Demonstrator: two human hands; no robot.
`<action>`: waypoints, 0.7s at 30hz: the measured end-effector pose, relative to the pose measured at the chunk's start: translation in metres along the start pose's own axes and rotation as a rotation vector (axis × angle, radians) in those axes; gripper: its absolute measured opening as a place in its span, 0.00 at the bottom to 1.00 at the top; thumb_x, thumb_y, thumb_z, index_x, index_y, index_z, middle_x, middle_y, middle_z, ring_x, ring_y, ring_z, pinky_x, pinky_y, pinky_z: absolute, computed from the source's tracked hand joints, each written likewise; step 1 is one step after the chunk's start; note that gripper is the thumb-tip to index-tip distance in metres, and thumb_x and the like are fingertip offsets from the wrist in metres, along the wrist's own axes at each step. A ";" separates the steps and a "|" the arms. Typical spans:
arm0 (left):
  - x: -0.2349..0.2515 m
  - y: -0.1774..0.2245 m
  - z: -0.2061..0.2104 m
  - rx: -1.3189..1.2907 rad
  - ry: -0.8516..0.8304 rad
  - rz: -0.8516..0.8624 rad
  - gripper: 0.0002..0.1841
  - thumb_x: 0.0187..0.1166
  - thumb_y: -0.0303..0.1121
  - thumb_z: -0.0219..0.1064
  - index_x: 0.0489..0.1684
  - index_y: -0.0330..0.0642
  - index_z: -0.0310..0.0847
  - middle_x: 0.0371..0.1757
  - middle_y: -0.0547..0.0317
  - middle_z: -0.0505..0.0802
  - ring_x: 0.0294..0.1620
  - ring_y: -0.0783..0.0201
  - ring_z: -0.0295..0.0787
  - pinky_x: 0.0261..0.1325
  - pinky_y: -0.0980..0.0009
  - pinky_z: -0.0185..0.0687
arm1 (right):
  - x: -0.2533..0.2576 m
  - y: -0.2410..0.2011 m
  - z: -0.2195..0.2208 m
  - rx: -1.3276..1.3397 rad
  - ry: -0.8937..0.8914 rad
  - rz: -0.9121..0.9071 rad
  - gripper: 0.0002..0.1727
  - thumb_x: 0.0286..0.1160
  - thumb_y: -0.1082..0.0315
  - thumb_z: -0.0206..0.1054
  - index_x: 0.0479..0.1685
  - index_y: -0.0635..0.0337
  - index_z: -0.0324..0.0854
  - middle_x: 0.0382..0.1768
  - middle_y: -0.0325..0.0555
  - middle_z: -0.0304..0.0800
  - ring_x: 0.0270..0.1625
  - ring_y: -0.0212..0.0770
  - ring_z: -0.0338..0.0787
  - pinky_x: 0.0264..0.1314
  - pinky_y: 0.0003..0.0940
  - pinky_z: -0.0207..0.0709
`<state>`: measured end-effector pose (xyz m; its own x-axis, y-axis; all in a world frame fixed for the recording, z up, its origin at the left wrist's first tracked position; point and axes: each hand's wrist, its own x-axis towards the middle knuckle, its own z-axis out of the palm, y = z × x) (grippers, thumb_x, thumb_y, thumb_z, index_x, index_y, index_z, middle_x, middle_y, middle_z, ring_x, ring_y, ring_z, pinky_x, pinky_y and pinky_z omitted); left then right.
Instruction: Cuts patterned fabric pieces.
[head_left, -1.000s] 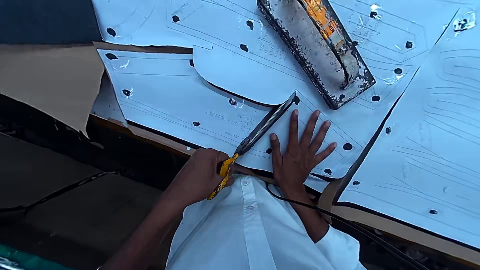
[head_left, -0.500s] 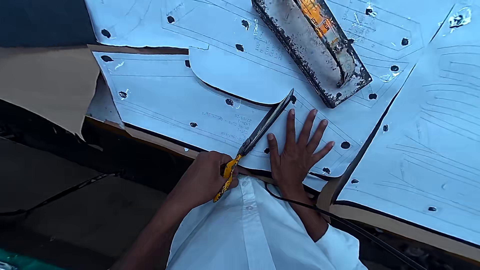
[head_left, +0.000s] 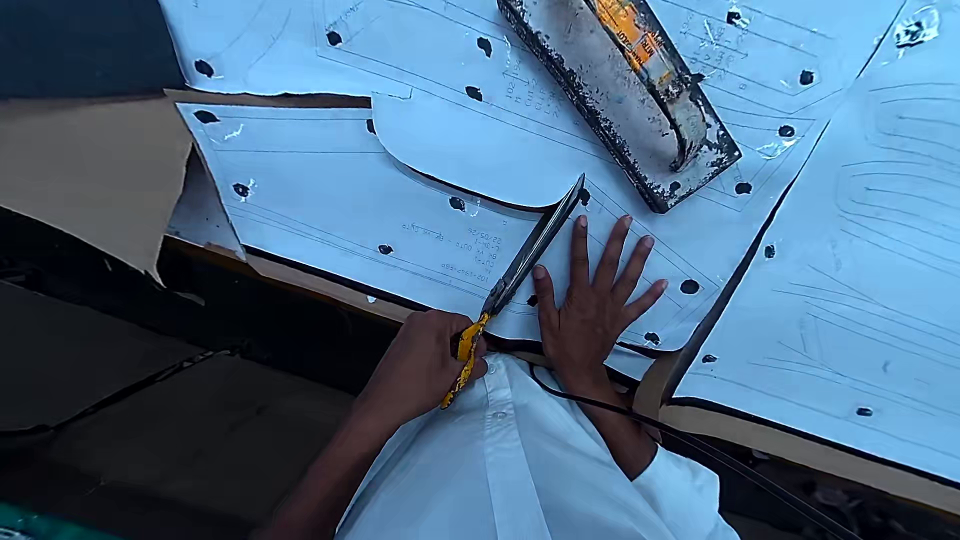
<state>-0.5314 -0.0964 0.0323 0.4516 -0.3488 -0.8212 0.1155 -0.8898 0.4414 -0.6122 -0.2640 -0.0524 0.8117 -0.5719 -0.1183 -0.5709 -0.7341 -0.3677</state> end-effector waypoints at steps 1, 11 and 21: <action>0.000 0.000 0.001 -0.002 0.002 0.002 0.06 0.65 0.28 0.82 0.31 0.47 0.90 0.23 0.65 0.91 0.20 0.68 0.87 0.26 0.67 0.85 | 0.000 0.000 0.000 0.003 -0.001 0.000 0.40 0.82 0.29 0.45 0.94 0.29 0.55 0.95 0.51 0.46 0.96 0.67 0.36 0.81 0.85 0.19; 0.000 0.002 -0.003 -0.075 -0.017 -0.033 0.07 0.65 0.25 0.81 0.34 0.44 0.91 0.24 0.63 0.93 0.22 0.67 0.89 0.28 0.68 0.87 | -0.001 0.000 -0.001 0.010 -0.028 0.001 0.40 0.84 0.31 0.44 0.96 0.30 0.51 0.97 0.46 0.39 0.96 0.64 0.31 0.82 0.85 0.19; 0.000 -0.021 -0.039 0.133 0.009 -0.020 0.09 0.63 0.34 0.77 0.41 0.50 0.92 0.33 0.68 0.95 0.29 0.71 0.89 0.35 0.67 0.87 | -0.002 -0.002 -0.001 0.040 -0.024 0.015 0.40 0.85 0.32 0.44 0.97 0.28 0.46 0.98 0.43 0.33 0.97 0.57 0.27 0.83 0.85 0.19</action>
<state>-0.4991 -0.0656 0.0374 0.4580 -0.3288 -0.8259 0.0067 -0.9278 0.3730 -0.6127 -0.2616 -0.0506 0.8063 -0.5733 -0.1455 -0.5777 -0.7105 -0.4019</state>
